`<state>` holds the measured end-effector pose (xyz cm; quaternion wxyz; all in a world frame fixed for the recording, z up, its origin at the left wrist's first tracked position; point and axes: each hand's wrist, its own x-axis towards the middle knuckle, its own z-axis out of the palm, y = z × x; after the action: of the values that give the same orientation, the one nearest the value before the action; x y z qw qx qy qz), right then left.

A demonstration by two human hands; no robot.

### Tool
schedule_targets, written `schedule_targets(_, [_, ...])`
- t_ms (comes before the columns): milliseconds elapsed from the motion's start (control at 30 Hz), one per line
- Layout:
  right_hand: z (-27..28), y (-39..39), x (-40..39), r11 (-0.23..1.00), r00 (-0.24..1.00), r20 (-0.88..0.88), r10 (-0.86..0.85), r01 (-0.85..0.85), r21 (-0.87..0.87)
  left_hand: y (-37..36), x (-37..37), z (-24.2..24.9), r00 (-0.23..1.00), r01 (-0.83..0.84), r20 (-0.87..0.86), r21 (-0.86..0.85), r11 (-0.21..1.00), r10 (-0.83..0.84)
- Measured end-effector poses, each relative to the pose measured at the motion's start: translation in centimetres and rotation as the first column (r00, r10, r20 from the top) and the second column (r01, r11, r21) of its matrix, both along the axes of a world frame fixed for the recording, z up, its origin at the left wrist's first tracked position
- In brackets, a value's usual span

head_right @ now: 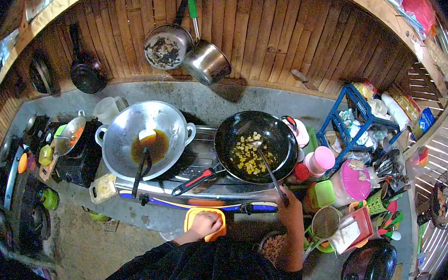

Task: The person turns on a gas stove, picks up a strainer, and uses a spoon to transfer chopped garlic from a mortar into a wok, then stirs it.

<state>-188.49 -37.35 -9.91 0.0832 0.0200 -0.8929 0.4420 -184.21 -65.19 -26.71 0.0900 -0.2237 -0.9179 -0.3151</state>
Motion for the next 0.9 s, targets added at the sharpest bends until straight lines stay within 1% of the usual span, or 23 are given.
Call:
schedule_targets(67, [1.2,0.5,0.5,1.0,0.996,0.086,-0.012,0.011,0.005,0.0,0.0,-0.1,1.0,0.0,0.003,-0.007,1.0,0.0])
schedule_targets(100, [1.4,0.8,0.8,1.0,0.996,0.086,-0.013,0.013,0.004,0.0,0.0,-0.1,1.0,-0.003,0.006,-0.013,1.0,0.003])
schedule_targets(167, [1.6,1.3,1.3,0.993,0.99,0.106,-0.092,0.099,-0.065,0.0,0.0,-0.1,1.0,-0.002,0.009,-0.015,1.0,0.002])
schedule_targets(200, [2.5,1.2,1.7,0.993,0.99,0.106,-0.092,0.099,-0.065,0.0,0.0,0.0,1.0,-0.002,0.012,-0.017,1.0,0.002])
schedule_targets(267, [4.6,1.0,2.6,0.987,0.979,0.126,-0.158,0.157,0.016,0.1,0.0,0.0,1.0,-0.002,0.009,-0.007,1.0,0.002])
schedule_targets(300, [4.3,1.4,2.7,0.987,0.979,0.126,-0.158,0.158,0.016,0.1,0.0,0.0,1.0,-0.003,0.006,0.005,1.0,0.003])
schedule_targets(367, [3.4,2.7,3.3,0.989,0.989,-0.02,-0.148,0.149,0.018,0.0,0.0,0.0,1.0,-0.001,-0.001,0.003,1.0,0.001])
schedule_targets(400, [3.6,3.0,3.5,0.989,0.989,-0.02,-0.149,0.149,0.018,0.0,0.0,0.1,1.0,0.001,-0.008,0.001,1.0,-0.001])
schedule_targets(467, [4.5,3.5,4.3,0.981,0.98,0.054,-0.191,0.192,-0.001,0.0,0.1,0.3,1.0,-0.005,-0.006,0.01,1.0,0.005])
schedule_targets(533, [5.3,3.9,4.8,0.983,0.983,0.031,-0.181,0.18,0.024,0.1,0.1,0.6,1.0,-0.011,-0.004,0.02,1.0,0.011])
schedule_targets(600, [6.3,3.9,5.4,0.985,0.986,0.007,-0.169,0.169,0.047,0.1,0.2,0.9,0.998,-0.02,0.057,-0.058,0.998,0.024])
schedule_targets(667, [7.5,3.4,5.8,0.975,0.979,0.026,-0.201,0.197,0.105,0.1,0.2,0.9,0.998,-0.026,0.054,-0.053,0.998,0.029])
schedule_targets(700, [7.8,3.0,5.7,0.974,0.979,0.027,-0.203,0.2,0.105,0.1,0.2,0.8,0.998,-0.029,0.051,-0.049,0.998,0.032])
schedule_targets(767, [8.1,2.5,5.7,0.969,0.978,-0.016,-0.207,0.207,0.134,0.1,0.2,0.2,0.998,-0.029,0.054,-0.06,0.998,0.032])
schedule_targets(833, [7.6,2.2,5.3,0.972,0.978,0.012,-0.21,0.208,0.107,0.1,0.1,0.2,0.998,-0.037,0.053,-0.073,0.997,0.041])
schedule_targets(900, [6.7,2.0,4.7,0.976,0.978,0.04,-0.206,0.202,0.079,0.1,0.0,0.3,1.0,-0.007,-0.007,0.024,1.0,0.007])
